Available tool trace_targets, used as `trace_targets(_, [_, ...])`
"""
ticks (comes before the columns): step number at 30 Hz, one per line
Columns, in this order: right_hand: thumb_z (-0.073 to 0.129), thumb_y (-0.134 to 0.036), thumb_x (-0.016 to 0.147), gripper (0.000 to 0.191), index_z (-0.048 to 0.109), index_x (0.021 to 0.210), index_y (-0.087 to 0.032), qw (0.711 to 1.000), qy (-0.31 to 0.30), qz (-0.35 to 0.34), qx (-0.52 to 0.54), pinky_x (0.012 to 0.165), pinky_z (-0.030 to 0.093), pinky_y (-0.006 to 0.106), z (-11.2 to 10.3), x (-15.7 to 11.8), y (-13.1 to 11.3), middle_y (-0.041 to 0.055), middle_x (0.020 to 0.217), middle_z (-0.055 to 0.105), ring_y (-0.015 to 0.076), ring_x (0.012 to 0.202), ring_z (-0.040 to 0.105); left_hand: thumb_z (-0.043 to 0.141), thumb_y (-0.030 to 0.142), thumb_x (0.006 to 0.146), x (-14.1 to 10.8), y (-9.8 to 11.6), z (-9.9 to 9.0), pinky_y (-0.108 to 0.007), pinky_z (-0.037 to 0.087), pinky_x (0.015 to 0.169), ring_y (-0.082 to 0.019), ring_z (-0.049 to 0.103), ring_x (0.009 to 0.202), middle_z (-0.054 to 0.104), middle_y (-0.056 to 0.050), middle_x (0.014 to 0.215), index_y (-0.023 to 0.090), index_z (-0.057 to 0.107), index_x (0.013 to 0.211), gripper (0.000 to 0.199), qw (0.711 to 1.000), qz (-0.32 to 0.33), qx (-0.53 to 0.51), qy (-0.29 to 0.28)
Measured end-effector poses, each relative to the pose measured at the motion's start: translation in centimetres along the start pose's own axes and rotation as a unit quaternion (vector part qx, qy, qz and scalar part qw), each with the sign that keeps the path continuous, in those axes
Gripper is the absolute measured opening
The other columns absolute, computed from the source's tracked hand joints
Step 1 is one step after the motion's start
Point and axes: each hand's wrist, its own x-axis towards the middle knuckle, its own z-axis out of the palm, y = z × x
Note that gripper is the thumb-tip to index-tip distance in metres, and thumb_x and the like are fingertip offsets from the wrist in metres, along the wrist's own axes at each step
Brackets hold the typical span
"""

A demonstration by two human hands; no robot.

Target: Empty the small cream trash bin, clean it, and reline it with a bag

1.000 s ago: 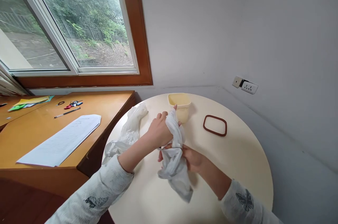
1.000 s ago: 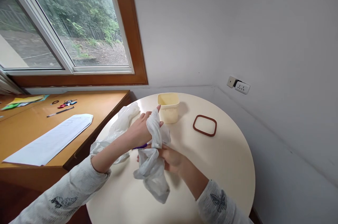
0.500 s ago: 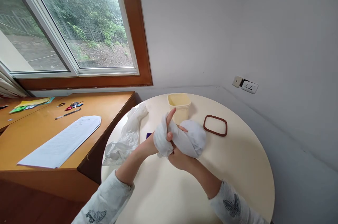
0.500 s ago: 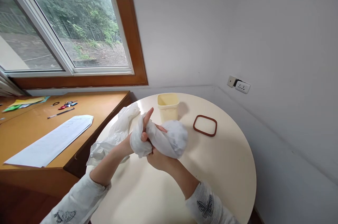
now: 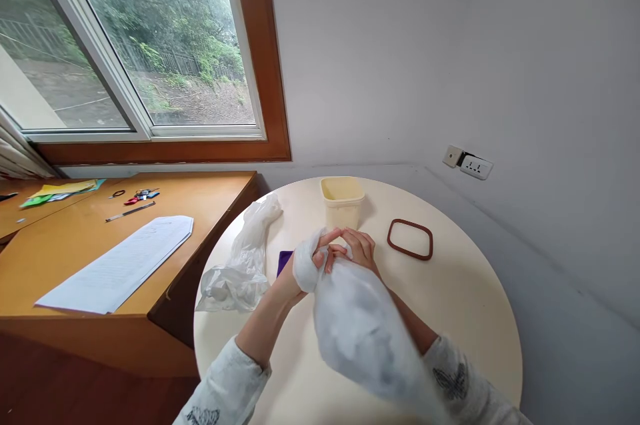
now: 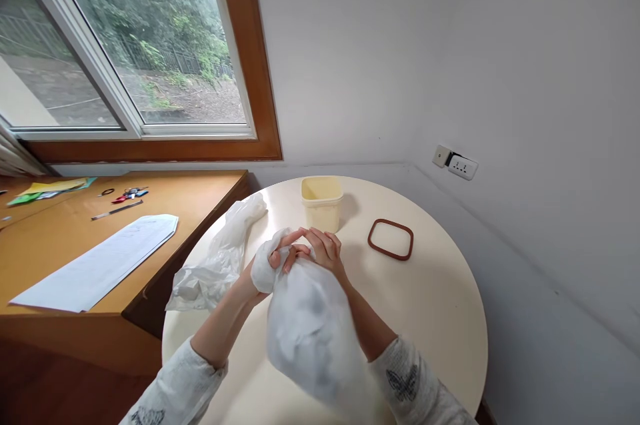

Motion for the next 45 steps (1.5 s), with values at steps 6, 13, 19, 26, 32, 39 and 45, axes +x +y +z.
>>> trace_targets(6, [0.046, -0.013, 0.084, 0.017, 0.06, 0.091, -0.02, 0.978, -0.022, -0.163, -0.131, 0.087, 0.038, 0.039, -2.5, 0.6, 0.6, 0.0092, 0.113, 0.057, 0.0207, 0.108, 0.047, 0.069, 0.049, 0.063, -0.3, -0.4, -0.1, -0.033, 0.041, 0.08, -0.022, 0.051, 0.092, 0.058, -0.007, 0.096, 0.019, 0.059, 0.112, 0.059, 0.994, -0.061, 0.037, 0.077])
trace_targets(13, [0.049, -0.006, 0.073, 0.017, 0.056, 0.08, -0.019, 0.976, -0.052, -0.122, -0.172, 0.067, 0.034, 0.028, -4.0, 1.4, 0.6, 0.0036, 0.095, 0.06, 0.0151, 0.079, 0.051, 0.071, 0.037, 0.063, -0.5, -0.2, 0.4, -0.024, 0.039, 0.066, -0.011, 0.047, 0.069, 0.051, 0.002, 0.072, 0.017, 0.055, 0.114, 0.057, 0.982, -0.113, 0.071, 0.131])
trace_targets(19, [0.046, -0.004, 0.074, 0.018, 0.056, 0.079, -0.019, 0.968, -0.057, -0.13, -0.205, 0.065, 0.031, 0.027, -4.4, 2.2, 0.1, 0.0028, 0.088, 0.059, 0.0137, 0.077, 0.05, 0.072, 0.034, 0.062, -0.2, -0.2, 0.8, -0.022, 0.037, 0.06, -0.014, 0.052, 0.068, 0.059, 0.0, 0.068, 0.013, 0.059, 0.107, 0.051, 0.98, -0.132, 0.129, 0.067])
trace_targets(26, [0.048, -0.006, 0.075, 0.014, 0.054, 0.075, -0.019, 0.964, -0.074, -0.127, -0.219, 0.064, 0.03, 0.026, -4.4, 2.6, -0.1, 0.0016, 0.087, 0.058, 0.013, 0.076, 0.049, 0.07, 0.032, 0.064, -0.3, -0.7, 0.6, -0.024, 0.039, 0.059, -0.017, 0.056, 0.07, 0.064, -0.003, 0.069, 0.012, 0.064, 0.099, 0.041, 0.98, -0.117, 0.154, 0.05])
trace_targets(32, [0.049, -0.008, 0.077, 0.012, 0.054, 0.074, -0.019, 0.964, -0.072, -0.131, -0.219, 0.064, 0.03, 0.026, -4.3, 2.7, -0.1, 0.0023, 0.087, 0.058, 0.0132, 0.077, 0.048, 0.068, 0.033, 0.065, -0.1, -1.5, 0.2, -0.022, 0.037, 0.055, -0.016, 0.055, 0.068, 0.064, -0.002, 0.069, 0.013, 0.065, 0.095, 0.036, 0.979, -0.108, 0.162, 0.054])
trace_targets(39, [0.049, -0.009, 0.077, 0.011, 0.054, 0.074, -0.019, 0.964, -0.073, -0.128, -0.221, 0.064, 0.031, 0.026, -4.3, 2.6, 0.0, 0.0027, 0.087, 0.058, 0.0135, 0.077, 0.048, 0.067, 0.029, 0.067, -0.2, -1.6, 0.1, -0.022, 0.038, 0.058, -0.015, 0.056, 0.071, 0.064, -0.002, 0.074, 0.013, 0.064, 0.097, 0.035, 0.98, -0.111, 0.158, 0.05])
trace_targets(45, [0.05, -0.01, 0.077, 0.011, 0.054, 0.074, -0.019, 0.965, -0.072, -0.127, -0.219, 0.065, 0.031, 0.026, -4.1, 2.5, 0.2, 0.0028, 0.088, 0.058, 0.0136, 0.078, 0.048, 0.067, 0.03, 0.067, -0.1, -1.6, 0.1, -0.023, 0.04, 0.061, -0.016, 0.056, 0.074, 0.063, -0.002, 0.072, 0.012, 0.064, 0.096, 0.034, 0.978, -0.114, 0.167, 0.044])
